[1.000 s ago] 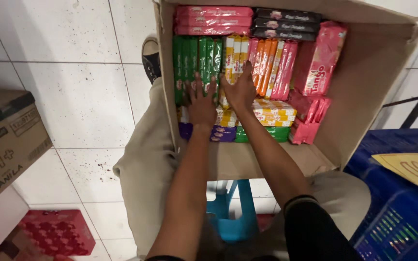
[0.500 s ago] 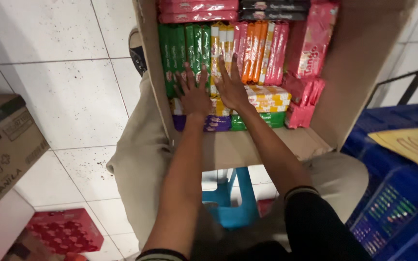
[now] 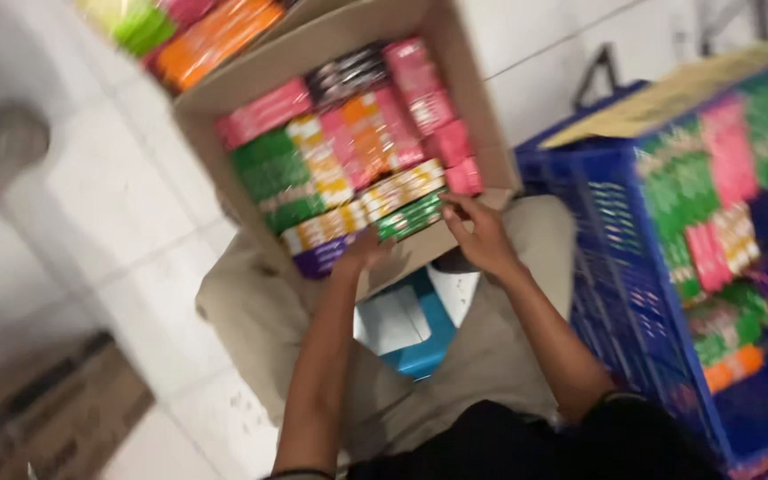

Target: The person transfers stacks of packaged goods from a cardboard box into a blue plastic crate. They handle the items by hand, moving them in batches and arranging them neatly within the crate.

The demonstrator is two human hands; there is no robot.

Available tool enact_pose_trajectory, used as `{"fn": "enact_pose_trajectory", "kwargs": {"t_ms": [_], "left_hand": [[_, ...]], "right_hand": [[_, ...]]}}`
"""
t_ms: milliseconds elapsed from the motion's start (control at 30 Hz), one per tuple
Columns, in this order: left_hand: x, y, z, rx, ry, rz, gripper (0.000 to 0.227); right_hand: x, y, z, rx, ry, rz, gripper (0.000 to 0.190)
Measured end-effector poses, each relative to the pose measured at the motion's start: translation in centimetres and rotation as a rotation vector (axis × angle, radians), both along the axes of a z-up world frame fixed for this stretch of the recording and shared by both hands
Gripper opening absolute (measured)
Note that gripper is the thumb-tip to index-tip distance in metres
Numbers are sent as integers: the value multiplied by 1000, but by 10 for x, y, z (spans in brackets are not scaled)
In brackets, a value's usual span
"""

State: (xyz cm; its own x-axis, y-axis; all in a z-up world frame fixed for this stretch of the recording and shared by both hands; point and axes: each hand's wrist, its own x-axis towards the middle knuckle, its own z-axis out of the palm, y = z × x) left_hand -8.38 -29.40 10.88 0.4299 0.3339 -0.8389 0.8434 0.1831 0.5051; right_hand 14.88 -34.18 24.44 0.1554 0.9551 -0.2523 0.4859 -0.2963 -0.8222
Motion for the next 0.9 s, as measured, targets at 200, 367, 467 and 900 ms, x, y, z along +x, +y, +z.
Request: {"fn": "enact_pose_trajectory", "kwargs": {"t_ms": [200, 367, 467, 900], "left_hand": [[23, -55, 16, -43, -38, -347, 123], [2, -49, 23, 157, -119, -198, 75], [5, -66, 30, 364, -108, -209, 48], [30, -80, 82, 247, 188, -115, 53]], "right_hand": [[75, -94, 81, 435, -134, -367, 18], [157, -146, 103, 629, -437, -678, 11], [208, -161, 115, 247, -465, -502, 31], [313, -230, 111, -826, -245, -166, 105]]}}
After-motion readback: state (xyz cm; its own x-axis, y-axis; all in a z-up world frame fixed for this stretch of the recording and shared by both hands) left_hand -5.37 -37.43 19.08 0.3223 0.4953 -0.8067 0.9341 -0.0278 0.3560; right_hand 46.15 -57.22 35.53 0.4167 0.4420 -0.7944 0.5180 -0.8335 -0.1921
